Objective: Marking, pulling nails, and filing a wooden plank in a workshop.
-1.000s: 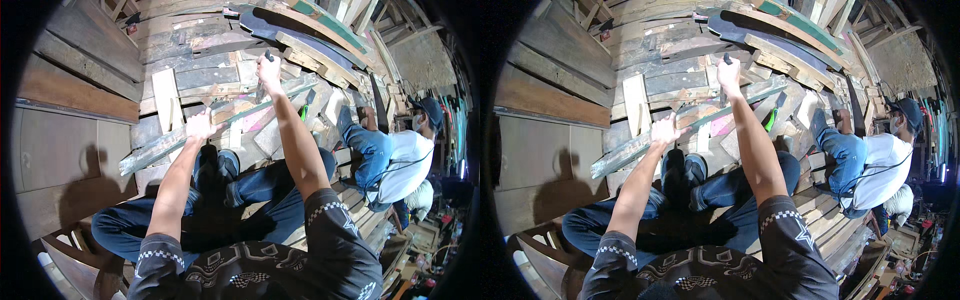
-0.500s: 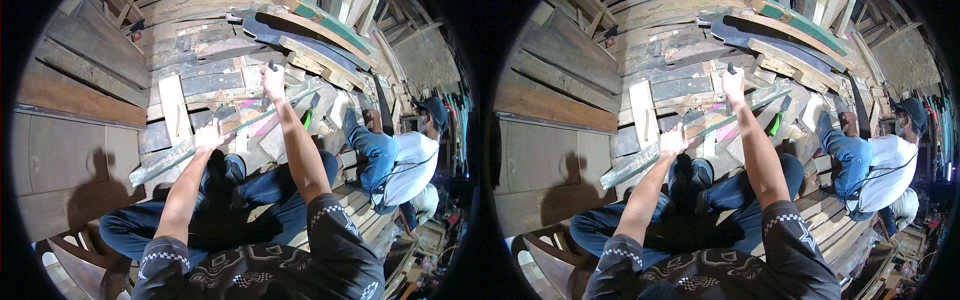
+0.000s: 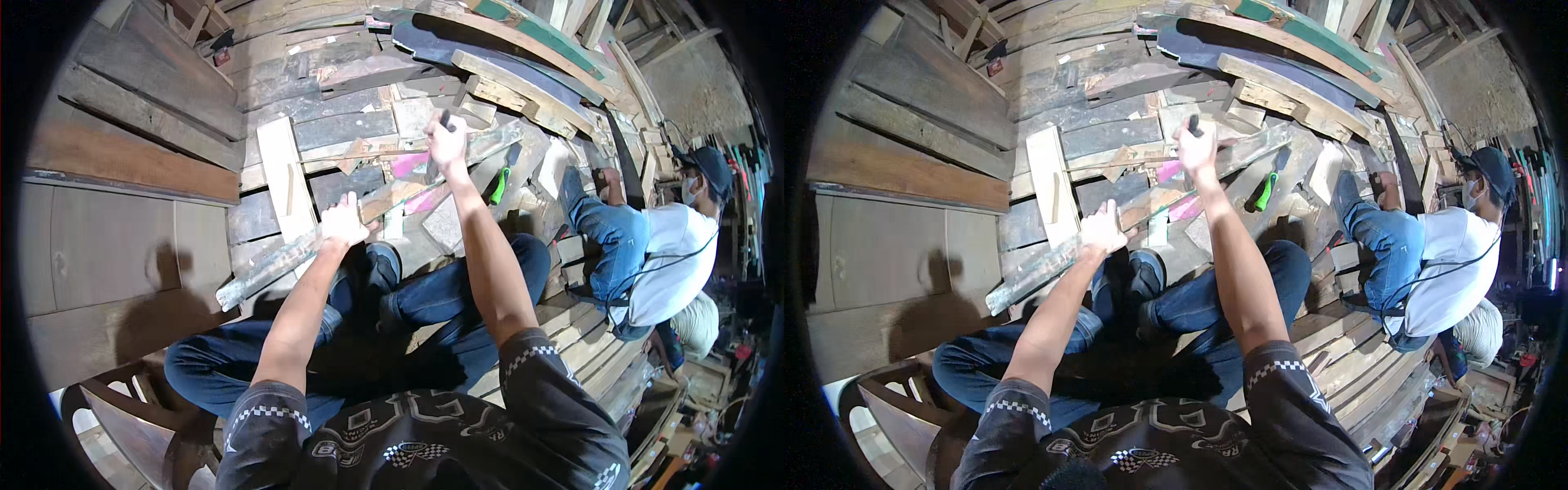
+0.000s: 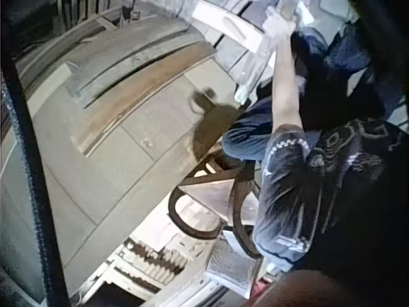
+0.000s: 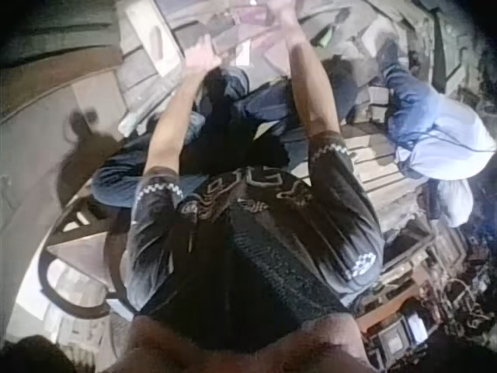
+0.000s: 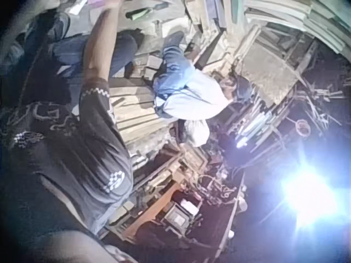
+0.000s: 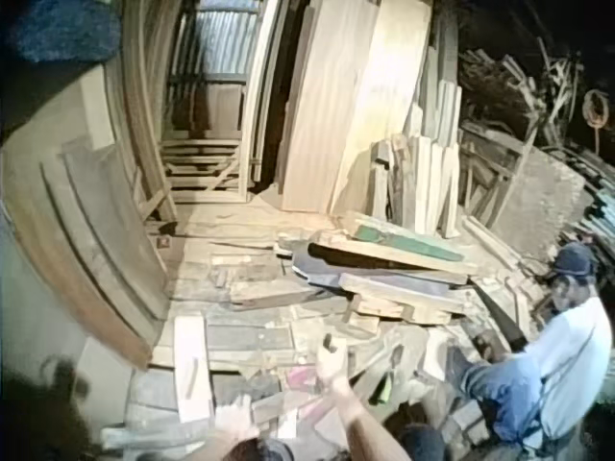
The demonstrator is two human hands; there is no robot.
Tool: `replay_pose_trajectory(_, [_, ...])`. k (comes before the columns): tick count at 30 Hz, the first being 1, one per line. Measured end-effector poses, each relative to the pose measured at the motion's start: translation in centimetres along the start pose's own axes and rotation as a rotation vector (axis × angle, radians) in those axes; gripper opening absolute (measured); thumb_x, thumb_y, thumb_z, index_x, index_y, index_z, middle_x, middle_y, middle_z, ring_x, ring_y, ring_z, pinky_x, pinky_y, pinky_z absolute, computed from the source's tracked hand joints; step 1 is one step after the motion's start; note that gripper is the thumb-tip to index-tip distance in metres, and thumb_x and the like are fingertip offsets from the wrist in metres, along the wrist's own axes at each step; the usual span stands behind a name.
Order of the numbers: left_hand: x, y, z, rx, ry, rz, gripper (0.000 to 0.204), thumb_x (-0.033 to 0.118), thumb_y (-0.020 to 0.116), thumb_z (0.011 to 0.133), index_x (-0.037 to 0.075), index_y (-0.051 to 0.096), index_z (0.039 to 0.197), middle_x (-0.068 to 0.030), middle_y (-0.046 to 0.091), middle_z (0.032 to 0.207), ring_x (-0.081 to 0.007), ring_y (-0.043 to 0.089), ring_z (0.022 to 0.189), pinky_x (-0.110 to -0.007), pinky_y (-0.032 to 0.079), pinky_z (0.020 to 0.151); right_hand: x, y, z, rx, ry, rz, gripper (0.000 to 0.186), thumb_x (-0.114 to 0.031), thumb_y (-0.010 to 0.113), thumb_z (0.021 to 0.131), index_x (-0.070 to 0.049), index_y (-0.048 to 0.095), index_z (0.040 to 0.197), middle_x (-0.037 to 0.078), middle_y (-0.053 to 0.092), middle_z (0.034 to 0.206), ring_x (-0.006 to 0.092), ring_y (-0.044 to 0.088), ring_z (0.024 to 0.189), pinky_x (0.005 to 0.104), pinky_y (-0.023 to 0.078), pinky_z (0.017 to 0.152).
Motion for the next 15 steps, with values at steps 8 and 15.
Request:
replay_pose_trajectory(8, [-0.5,0.5,0.1,-0.041,-0.029,-0.077,0.068,0.053,0.070,0.074,0.008,0.044,0.117,-0.0176,0.064,0.106,-0.0379,0.064,0.097,-0.050,0.048,0.082,0.0,1.2,1.4,0.024,0.024,-0.037,0.017,0.000,0.051,0.075,-0.003,0.050,0.059,-0.002,0.039,0.047,0.0067,0.033,0.035,0.0243,0.023,0.034])
replay_pose_trajectory(15, [-0.3,2.3,-0.4,0.031,0.020,-0.038,0.068,0.048,0.071,0.074,0.006,0.045,0.120,-0.0146,0.061,0.112,-0.0339,0.062,0.101,-0.046,0.048,0.087,0.9,1.4,3.5,0.070,0.143,-0.361,0.014,-0.009,0.055,0.075,-0.001,0.061,0.065,0.002,0.047,0.050,0.0123,0.045,0.041,0.0298,0.033,0.040])
Point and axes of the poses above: each hand's wrist, its own z-axis towards the middle knuckle, its own y-axis out of the palm, x = y × z, the point moved 3 cm from there along z, towards the middle knuckle
